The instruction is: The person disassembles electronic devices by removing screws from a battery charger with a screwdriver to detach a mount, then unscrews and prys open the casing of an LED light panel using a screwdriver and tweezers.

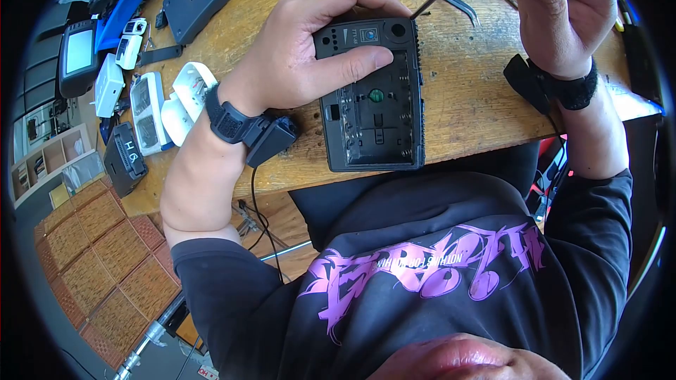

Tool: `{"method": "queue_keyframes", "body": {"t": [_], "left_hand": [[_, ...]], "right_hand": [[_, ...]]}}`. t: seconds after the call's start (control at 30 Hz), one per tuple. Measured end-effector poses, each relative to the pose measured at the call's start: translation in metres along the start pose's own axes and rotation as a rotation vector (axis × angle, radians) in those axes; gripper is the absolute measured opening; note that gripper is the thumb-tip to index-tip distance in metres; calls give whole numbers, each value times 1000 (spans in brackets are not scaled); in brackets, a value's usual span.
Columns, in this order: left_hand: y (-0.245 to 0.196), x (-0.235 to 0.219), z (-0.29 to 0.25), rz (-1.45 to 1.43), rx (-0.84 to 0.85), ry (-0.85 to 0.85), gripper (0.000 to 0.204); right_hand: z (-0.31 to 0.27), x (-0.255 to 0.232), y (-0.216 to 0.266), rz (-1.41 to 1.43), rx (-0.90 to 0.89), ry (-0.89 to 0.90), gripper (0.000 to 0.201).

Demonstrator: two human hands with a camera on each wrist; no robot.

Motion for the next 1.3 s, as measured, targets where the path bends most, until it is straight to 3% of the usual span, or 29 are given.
{"method": "queue_keyframes", "body": {"t": [0.07, 0.13, 0.17, 0.27, 0.33, 0.47, 0.57, 0.67, 0.73, 0.83, 0.93, 1.07, 1.17, 1.23, 1.3], "left_hand": [[0, 0, 0, 1, 2, 1, 40], [0, 0, 1, -3, 5, 2, 40], [0, 0, 1, -4, 5, 2, 40], [0, 0, 1, 1, 6, -2, 40], [-1, 0, 1, 3, 11, -7, 40], [0, 0, 0, -4, 2, -2, 40], [0, 0, 0, 1, -2, 5, 40], [0, 0, 0, -6, -5, 4, 40], [0, 0, 0, -10, -13, 3, 40], [1, 0, -1, -12, -13, 0, 40], [0, 1, 0, -5, -5, 1, 40], [0, 1, 0, 5, -14, 5, 40], [0, 1, 0, 7, -5, 5, 40], [1, 0, -1, -10, -15, -7, 41], [2, 0, -1, -5, -13, -8, 41]], "right_hand": [[0, 3, -3, -139, 37, 41, 56], [-7, -5, -15, 141, -38, -35, 56], [-8, -8, -18, 141, -37, -35, 56], [-6, 2, -2, -57, -97, 112, 54], [2, 7, 7, -174, 139, 70, 51], [-5, 13, 4, -302, 13, 238, 49], [-10, 12, -3, -296, 35, 226, 48], [-18, 2, -11, -126, 44, 76, 47], [-10, 4, -7, -97, 149, 29, 46], [-7, 10, -1, -220, 45, 156, 44], [-21, -5, -25, -74, 63, 46, 43], [-20, -7, -21, -50, 62, 44, 41], [-9, 14, -7, -175, 46, 137, 45], [-15, -6, -16, 199, -53, -203, 54], [-11, -9, -23, 173, -112, -109, 56]]}}
Point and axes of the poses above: each hand's wrist, its own z-axis towards the middle knuckle, its own x-axis out of the palm, y = z × x, the point moved 10 cm from there along z, towards the middle knuckle, and after that the axes turned 2 degrees about -x, right-handed, at the moved point
